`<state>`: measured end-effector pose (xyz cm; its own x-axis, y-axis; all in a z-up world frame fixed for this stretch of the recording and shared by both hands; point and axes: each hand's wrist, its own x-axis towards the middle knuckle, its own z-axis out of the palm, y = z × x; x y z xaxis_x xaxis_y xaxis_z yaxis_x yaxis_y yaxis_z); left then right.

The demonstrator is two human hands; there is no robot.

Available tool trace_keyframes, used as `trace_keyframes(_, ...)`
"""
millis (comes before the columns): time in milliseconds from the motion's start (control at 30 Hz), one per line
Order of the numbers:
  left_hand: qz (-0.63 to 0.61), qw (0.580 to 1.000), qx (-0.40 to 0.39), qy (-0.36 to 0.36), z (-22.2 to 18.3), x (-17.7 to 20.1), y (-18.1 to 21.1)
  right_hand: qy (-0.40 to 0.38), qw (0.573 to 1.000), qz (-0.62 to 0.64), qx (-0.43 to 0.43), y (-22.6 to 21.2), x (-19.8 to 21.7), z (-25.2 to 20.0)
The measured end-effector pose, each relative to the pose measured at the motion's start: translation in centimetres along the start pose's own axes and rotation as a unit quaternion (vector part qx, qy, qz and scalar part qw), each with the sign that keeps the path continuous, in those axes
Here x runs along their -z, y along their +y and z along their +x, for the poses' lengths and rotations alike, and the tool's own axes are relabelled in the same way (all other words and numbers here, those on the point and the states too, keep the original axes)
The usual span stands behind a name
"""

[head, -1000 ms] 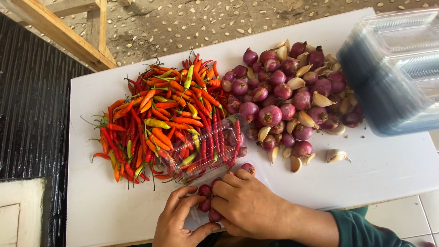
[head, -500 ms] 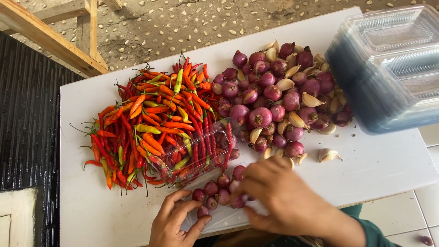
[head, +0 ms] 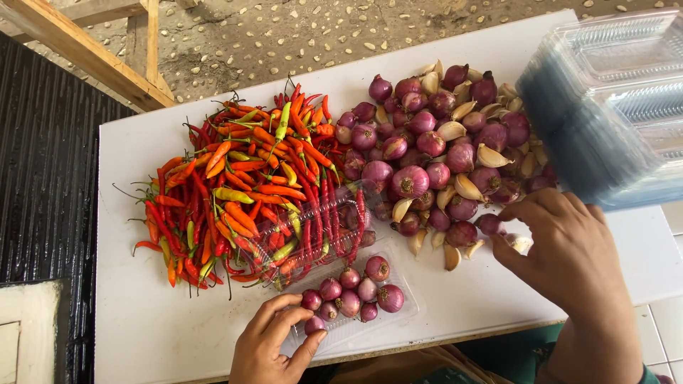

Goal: The person places small red onions from a pile on a table into a clear plastic container by hand.

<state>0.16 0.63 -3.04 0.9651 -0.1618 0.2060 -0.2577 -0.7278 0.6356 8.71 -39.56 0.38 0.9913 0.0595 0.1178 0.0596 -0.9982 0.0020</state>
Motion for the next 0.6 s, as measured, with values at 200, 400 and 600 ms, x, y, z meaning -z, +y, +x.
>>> trace_keyframes(200,-0.006,1.0,0.014,-0.006,-0.3,0.0,-0.3,-0.034,0.997,0.059,0.029,0.1,-0.4,0.1)
trace_keyframes(400,0.003,0.999,0.03,-0.012,-0.3,0.0,-0.2,-0.014,0.999,0.043,0.01,-0.7,1.5,0.3)
trace_keyframes(600,-0.004,1.0,0.02,-0.021,0.1,0.3,0.3,0.127,0.975,0.132,0.128,-3.9,4.2,3.5)
